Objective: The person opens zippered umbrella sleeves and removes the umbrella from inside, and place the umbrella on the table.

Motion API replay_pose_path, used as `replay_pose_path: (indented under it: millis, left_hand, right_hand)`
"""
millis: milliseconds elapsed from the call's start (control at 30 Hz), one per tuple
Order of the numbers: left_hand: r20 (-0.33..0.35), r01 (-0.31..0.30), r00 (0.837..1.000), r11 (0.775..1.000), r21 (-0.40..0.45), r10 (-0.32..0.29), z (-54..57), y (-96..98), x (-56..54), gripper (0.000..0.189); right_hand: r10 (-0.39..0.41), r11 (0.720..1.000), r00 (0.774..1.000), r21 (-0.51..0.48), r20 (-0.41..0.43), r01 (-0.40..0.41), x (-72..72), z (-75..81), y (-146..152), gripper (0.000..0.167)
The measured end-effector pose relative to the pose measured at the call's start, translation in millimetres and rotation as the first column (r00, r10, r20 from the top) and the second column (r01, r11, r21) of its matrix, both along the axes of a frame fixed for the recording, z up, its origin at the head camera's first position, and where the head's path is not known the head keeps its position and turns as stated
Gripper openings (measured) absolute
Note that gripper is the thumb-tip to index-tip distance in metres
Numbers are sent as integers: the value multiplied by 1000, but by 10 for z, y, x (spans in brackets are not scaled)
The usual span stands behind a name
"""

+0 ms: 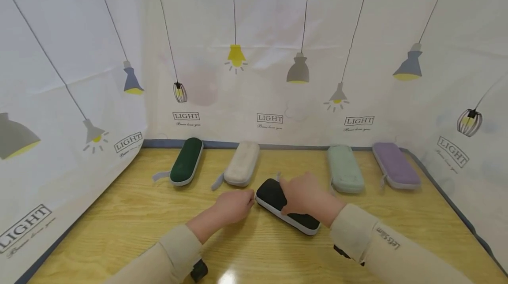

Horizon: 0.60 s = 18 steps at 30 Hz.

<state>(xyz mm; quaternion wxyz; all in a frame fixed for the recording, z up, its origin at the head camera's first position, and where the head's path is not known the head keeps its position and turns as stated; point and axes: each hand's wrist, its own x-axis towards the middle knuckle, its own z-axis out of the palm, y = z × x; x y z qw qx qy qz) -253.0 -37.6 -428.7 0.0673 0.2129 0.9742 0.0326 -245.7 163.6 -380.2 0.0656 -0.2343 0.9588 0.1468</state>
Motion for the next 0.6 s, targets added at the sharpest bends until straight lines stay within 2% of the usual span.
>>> replay_pose_path:
  millis: [200, 400, 500, 600]
  left_hand:
    - [-12, -1, 1000, 1000, -12, 1, -3, 56, 9, 18]
    - [-59, -10, 998, 999, 42, 12, 2, 46, 4, 25]
    - [-74, 6, 997, 998, 56, -2, 7, 35, 2, 33]
    - [-113, 14, 994, 999, 52, -8, 15, 25, 7, 32]
  right_hand:
    - [-66, 998, 998, -1, 8, 66, 29, -10, -56, 85]
    - [-96, 991, 989, -82, 113, 106, 45, 31, 67, 88]
    - [-49, 988, 982, -138, 184, 75, 59, 77, 198, 96]
    - [89, 983, 971, -176, 222, -50, 59, 119, 310, 107]
